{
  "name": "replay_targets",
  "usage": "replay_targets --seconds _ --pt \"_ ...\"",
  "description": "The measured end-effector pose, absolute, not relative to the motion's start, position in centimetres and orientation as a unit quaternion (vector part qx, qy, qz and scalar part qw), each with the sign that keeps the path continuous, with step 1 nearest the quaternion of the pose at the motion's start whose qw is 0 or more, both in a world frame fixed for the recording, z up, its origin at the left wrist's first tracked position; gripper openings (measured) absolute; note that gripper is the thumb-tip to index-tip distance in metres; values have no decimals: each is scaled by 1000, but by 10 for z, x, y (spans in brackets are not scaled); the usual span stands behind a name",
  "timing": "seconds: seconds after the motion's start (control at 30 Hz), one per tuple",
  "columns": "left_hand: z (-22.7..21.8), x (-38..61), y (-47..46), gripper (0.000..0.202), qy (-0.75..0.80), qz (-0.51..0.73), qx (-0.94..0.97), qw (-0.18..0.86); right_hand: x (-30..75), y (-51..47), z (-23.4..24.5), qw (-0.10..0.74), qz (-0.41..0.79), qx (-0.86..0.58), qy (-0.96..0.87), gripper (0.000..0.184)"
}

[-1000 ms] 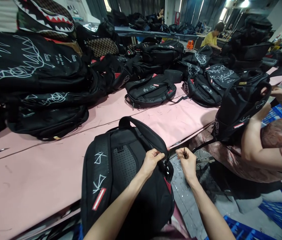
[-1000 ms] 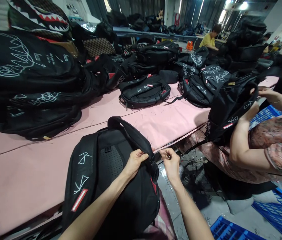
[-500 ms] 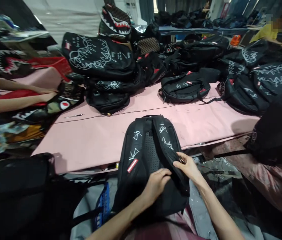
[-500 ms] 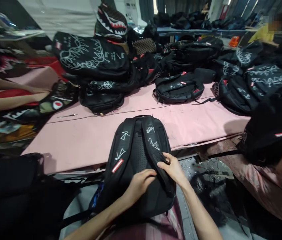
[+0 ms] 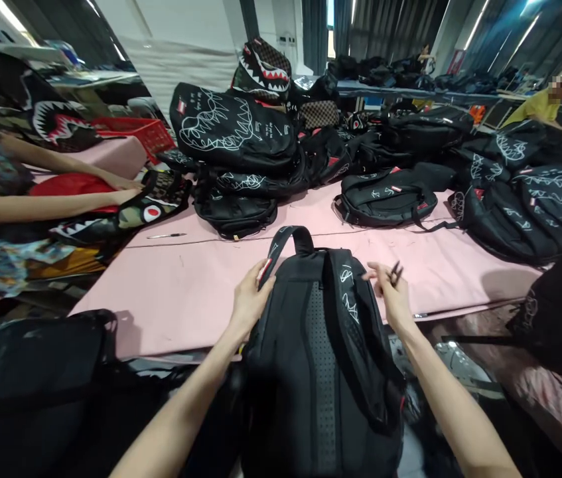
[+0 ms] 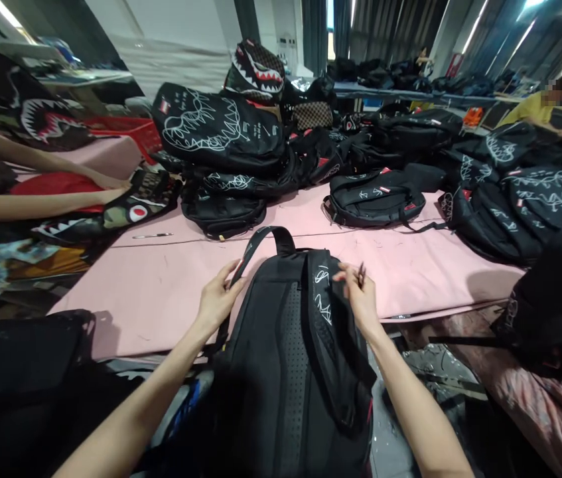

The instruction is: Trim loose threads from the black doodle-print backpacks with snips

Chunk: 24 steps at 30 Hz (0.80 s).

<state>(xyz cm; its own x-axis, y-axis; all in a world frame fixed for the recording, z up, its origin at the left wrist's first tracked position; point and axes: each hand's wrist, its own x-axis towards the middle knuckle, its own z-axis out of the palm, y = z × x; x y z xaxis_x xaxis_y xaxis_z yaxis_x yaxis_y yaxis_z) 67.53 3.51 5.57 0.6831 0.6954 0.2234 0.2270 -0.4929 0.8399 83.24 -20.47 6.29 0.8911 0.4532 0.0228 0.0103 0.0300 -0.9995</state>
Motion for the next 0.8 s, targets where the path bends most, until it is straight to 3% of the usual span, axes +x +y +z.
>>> replay_targets --seconds 0.1,0.27,0.5,0.57,0.7,0.8 --pt "46 684 38 47 306 275 780 472 873 -121 70 698 196 -657 -207 41" --pt "40 675 46 48 339 272 749 501 918 -2 38 650 313 -640 -263 47" --pt "42 665 75 54 399 294 673 549 924 23 -6 615 368 -608 -342 46" --pt "44 653 89 51 407 239 657 588 923 18 -9 604 368 -620 -338 45" --pt "35 625 116 40 320 12 571 756 922 12 -4 562 400 -630 -357 46" --pt "22 616 122 41 295 -7 514 806 920 11 3 538 415 -629 -378 48"
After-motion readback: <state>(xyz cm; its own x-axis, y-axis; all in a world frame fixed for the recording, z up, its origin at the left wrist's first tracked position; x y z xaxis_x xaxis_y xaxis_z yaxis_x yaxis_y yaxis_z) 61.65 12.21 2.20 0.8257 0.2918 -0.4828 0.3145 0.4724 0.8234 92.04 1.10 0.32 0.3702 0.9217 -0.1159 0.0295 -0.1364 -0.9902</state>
